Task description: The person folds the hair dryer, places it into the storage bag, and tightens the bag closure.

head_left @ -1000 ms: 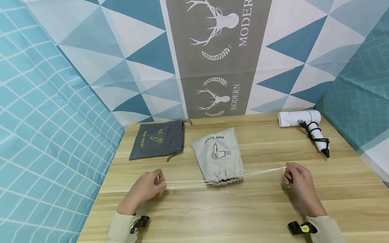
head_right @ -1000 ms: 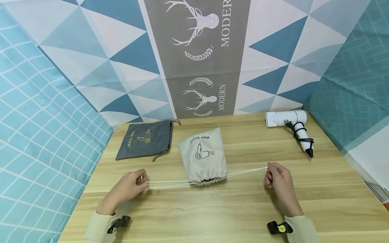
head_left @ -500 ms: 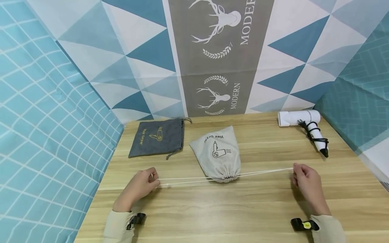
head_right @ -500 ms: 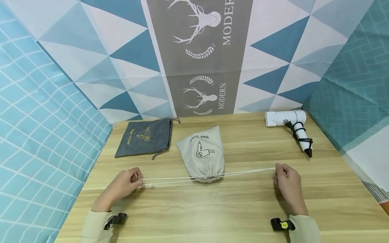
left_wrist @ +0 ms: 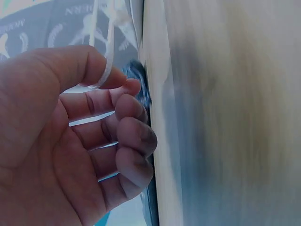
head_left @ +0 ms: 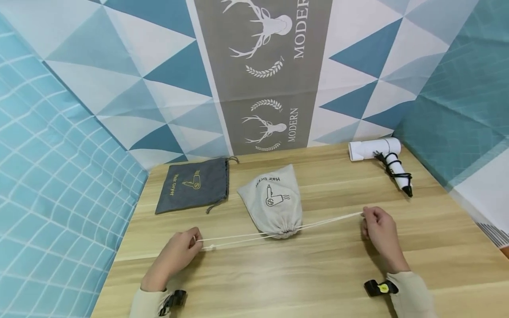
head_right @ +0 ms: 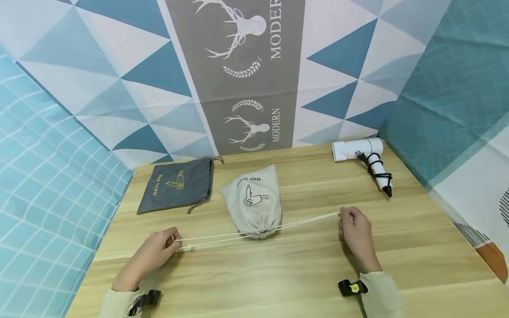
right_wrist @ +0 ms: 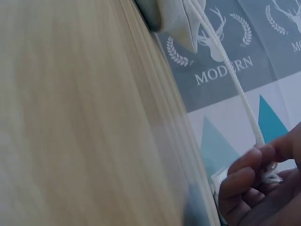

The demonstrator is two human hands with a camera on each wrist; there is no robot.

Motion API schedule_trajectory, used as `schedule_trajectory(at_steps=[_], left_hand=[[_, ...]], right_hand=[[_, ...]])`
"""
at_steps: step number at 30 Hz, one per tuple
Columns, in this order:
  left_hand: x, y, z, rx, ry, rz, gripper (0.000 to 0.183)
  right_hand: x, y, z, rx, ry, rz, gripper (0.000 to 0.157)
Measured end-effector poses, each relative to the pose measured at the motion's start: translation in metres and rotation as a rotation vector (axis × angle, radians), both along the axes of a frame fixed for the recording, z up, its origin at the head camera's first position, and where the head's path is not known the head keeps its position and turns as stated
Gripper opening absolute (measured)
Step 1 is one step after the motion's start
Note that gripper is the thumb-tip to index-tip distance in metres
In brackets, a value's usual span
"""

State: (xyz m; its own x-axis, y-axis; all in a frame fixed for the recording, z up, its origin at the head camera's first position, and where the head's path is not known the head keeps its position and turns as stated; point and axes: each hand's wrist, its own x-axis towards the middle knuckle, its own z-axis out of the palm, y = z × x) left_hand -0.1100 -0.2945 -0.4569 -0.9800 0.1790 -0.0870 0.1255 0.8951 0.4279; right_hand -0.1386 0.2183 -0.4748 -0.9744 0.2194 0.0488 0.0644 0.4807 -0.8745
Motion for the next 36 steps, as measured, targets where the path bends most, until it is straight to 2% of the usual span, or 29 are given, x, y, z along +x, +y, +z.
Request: schedule_trajectory(at_steps=[3, 7, 9, 12, 15, 17, 19, 22, 29, 31, 34, 36], left_hand=[[0.004, 0.006, 0.003, 0.007, -0.01, -0.021, 0.01], [0.006, 0.012, 0.007, -0.014, -0.01, -0.012, 0.01], [0.006, 0.015, 0.008, -0.02, 0.004, -0.005, 0.007], [0.006, 0.016, 0.011, -0.026, 0.03, 0.019, 0.003], [0.005, 0.01, 0.011, -0.028, 0.028, 0.052, 0.01], [0.004, 0.003, 0.009, -0.005, -0.003, 0.062, 0.017], [0.003, -0.004, 0.006, 0.039, -0.052, 0.064, 0.025], [0.001, -0.01, 0.002, 0.09, -0.097, 0.064, 0.031], [-0.001, -0.006, -0.002, 0.055, -0.07, 0.065, 0.033], [-0.001, -0.004, -0.002, 0.047, -0.085, 0.063, 0.031], [0.001, -0.002, 0.0, 0.053, -0.118, 0.066, 0.028], [0.003, 0.0, 0.002, 0.049, -0.13, 0.055, 0.026]], right_hand=[[-0.002, -0.007, -0.001, -0.037, 0.016, 0.056, 0.039], [-0.002, -0.01, 0.001, -0.086, 0.039, 0.012, 0.039], [-0.002, -0.009, 0.003, -0.087, 0.062, -0.045, 0.04], [-0.001, -0.006, 0.006, -0.032, 0.07, -0.191, 0.04], [-0.001, -0.001, 0.009, 0.012, 0.043, -0.323, 0.04], [-0.001, 0.001, 0.011, 0.029, 0.015, -0.361, 0.04], [-0.002, 0.003, 0.011, 0.036, -0.002, -0.345, 0.04], [-0.003, 0.003, 0.01, 0.049, -0.02, -0.272, 0.04], [-0.004, 0.0, 0.004, 0.059, -0.045, -0.102, 0.041], [-0.003, 0.002, 0.002, 0.076, -0.056, -0.057, 0.044], [-0.001, 0.009, 0.002, 0.094, -0.058, -0.033, 0.049], [0.001, 0.017, 0.003, 0.096, -0.058, -0.053, 0.051]])
